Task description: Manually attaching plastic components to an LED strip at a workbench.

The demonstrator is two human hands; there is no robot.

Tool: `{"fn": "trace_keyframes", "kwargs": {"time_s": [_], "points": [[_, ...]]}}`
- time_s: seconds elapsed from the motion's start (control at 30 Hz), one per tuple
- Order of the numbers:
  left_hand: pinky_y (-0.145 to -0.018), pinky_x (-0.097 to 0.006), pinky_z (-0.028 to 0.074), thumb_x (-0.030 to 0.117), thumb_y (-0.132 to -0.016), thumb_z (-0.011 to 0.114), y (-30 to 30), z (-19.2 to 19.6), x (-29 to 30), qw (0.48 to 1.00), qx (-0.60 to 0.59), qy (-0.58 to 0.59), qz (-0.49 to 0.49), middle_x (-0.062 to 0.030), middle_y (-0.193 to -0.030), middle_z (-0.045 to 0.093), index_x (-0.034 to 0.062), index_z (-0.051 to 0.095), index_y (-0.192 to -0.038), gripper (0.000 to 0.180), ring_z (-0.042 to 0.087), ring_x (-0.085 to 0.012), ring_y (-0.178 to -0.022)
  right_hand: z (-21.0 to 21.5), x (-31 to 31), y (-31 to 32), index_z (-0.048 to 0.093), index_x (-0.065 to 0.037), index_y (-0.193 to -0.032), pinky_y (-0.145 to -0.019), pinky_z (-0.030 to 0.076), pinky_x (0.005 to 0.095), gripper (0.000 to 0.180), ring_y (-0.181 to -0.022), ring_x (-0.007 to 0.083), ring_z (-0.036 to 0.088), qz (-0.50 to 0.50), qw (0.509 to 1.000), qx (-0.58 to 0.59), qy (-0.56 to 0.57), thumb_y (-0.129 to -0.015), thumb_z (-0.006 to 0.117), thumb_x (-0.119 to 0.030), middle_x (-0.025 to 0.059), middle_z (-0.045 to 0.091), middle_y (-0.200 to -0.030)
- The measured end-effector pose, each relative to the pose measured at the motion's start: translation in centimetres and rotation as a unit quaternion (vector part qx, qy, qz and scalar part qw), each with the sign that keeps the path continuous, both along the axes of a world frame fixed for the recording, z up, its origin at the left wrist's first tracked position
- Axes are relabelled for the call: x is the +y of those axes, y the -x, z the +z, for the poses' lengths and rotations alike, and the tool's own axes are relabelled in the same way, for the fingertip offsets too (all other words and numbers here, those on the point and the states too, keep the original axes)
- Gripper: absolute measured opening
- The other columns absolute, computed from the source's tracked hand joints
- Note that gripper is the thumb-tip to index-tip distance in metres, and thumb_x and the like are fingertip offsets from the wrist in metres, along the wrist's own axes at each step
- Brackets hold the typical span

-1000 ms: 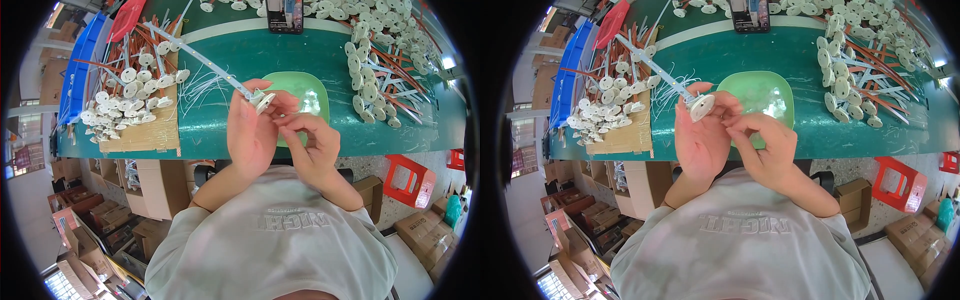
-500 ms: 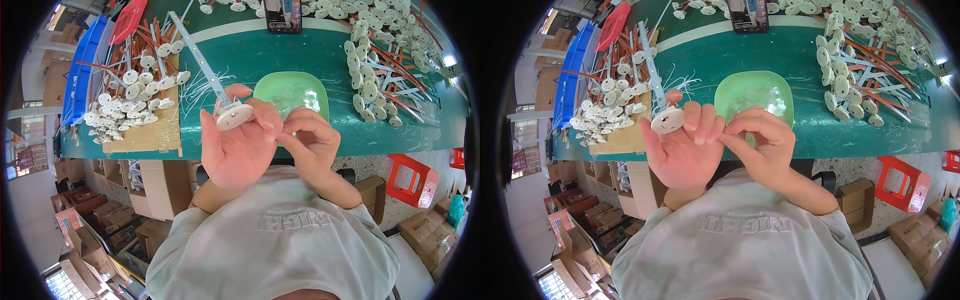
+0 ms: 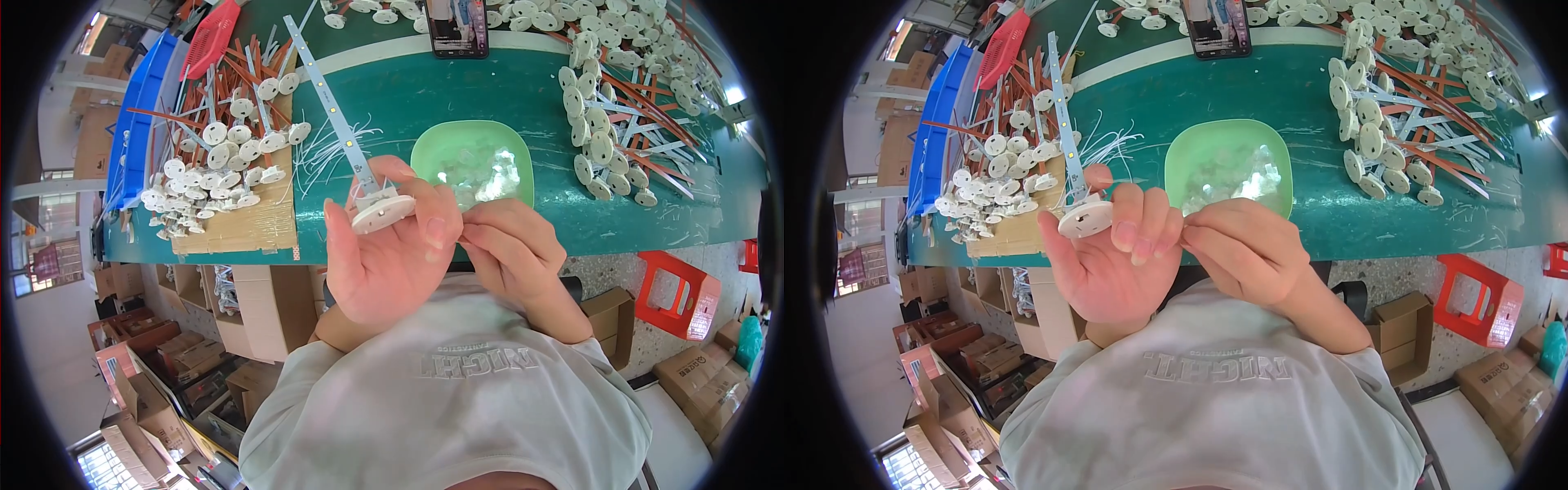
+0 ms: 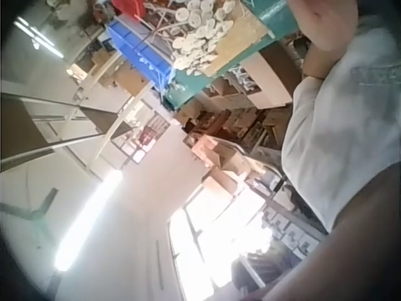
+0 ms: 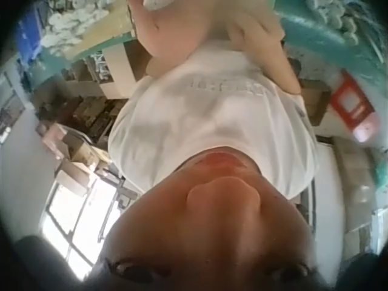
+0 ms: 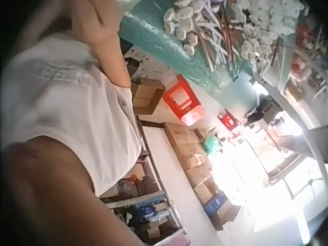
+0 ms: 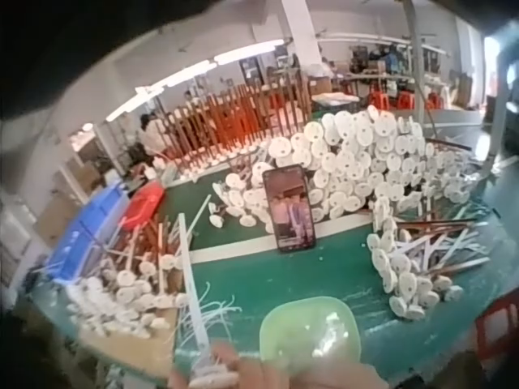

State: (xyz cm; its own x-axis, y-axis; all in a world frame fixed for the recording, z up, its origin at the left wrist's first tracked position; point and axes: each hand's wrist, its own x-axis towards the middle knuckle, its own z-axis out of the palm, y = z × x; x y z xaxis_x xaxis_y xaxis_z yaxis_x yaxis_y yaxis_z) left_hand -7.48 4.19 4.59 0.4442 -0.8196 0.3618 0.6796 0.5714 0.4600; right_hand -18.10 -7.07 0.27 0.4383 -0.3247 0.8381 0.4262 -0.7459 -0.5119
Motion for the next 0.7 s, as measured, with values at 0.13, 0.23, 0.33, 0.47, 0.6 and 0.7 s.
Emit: {"fn": "trace_keyframes", "kwargs": {"time_s": [0.13, 0.23, 0.33, 0.47, 0.6, 0.7], "points": [[-0.078, -0.033, 0.036, 0.059, -0.106, 0.022, 0.5, 0.0, 0.2, 1.0, 0.022, -0.002, -0.002, -0.0103, -0.096, 0.06, 0.0101, 0.042, -0.138, 0.062, 0.045, -0.0188, -0.082, -0.2, -0.2, 0.0, 0.065, 0.003, -0.097, -0.063, 0.058, 0.0334, 0.027, -0.073, 0.0288, 0.069, -0.011, 0.999, -0.025, 0.046, -0.073, 0.077, 0.01, 0.0167, 0.069, -0.093], [-0.079, -0.033, 0.037, 0.059, -0.106, 0.023, 0.8, 0.0, 0.3, 1.0, 0.016, -0.001, -0.007, -0.0106, -0.096, 0.06, 0.0103, 0.042, -0.137, 0.061, 0.046, -0.0193, -0.082, -0.1, 0.0, 0.3, 0.064, 0.004, -0.096, -0.061, 0.057, 0.0332, 0.027, -0.072, 0.0286, 0.069, -0.026, 0.997, -0.039, 0.061, -0.072, 0.076, 0.01, 0.0167, 0.069, -0.093], [-0.079, -0.033, 0.037, 0.059, -0.106, 0.024, 1.0, -0.1, 0.4, 1.0, 0.013, -0.011, 0.009, -0.0109, -0.097, 0.06, 0.0103, 0.041, -0.137, 0.06, 0.047, -0.0198, -0.083, 0.0, 0.1, 0.5, 0.064, 0.004, -0.095, -0.059, 0.056, 0.0328, 0.028, -0.07, 0.0284, 0.068, -0.033, 0.996, -0.028, 0.078, -0.071, 0.076, 0.011, 0.0168, 0.069, -0.091], [-0.082, -0.034, 0.04, 0.058, -0.106, 0.025, 0.9, -0.5, 0.3, 1.0, 0.004, -0.011, 0.016, -0.0123, -0.098, 0.061, 0.01, 0.038, -0.139, 0.06, 0.048, -0.0205, -0.085, 0.3, 0.1, 0.6, 0.064, 0.004, -0.095, -0.057, 0.055, 0.0324, 0.028, -0.068, 0.0284, 0.068, -0.037, 0.996, -0.028, 0.082, -0.071, 0.073, 0.014, 0.0166, 0.069, -0.087], [-0.094, -0.038, 0.042, 0.056, -0.106, 0.03, 1.0, -1.6, -0.5, 0.997, -0.061, 0.002, 0.053, -0.0118, -0.128, 0.055, 0.0109, 0.026, -0.152, 0.065, 0.05, -0.0271, -0.114, 1.2, 0.7, 1.5, 0.064, 0.005, -0.093, -0.057, 0.054, 0.0303, 0.02, -0.065, 0.0256, 0.068, -0.014, 0.997, 0.014, -0.076, -0.076, 0.066, 0.016, 0.0165, 0.068, -0.081], [-0.11, -0.042, 0.039, 0.054, -0.106, 0.032, 0.8, -2.2, -0.8, 0.994, -0.06, -0.029, 0.083, -0.0138, -0.145, 0.049, 0.0117, 0.018, -0.157, 0.067, 0.039, -0.0333, -0.14, 1.8, 1.2, 1.5, 0.065, 0.006, -0.093, -0.056, 0.053, 0.028, 0.016, -0.063, 0.022, 0.068, -0.002, 0.985, 0.039, -0.167, -0.079, 0.065, 0.015, 0.0164, 0.069, -0.08]]}}
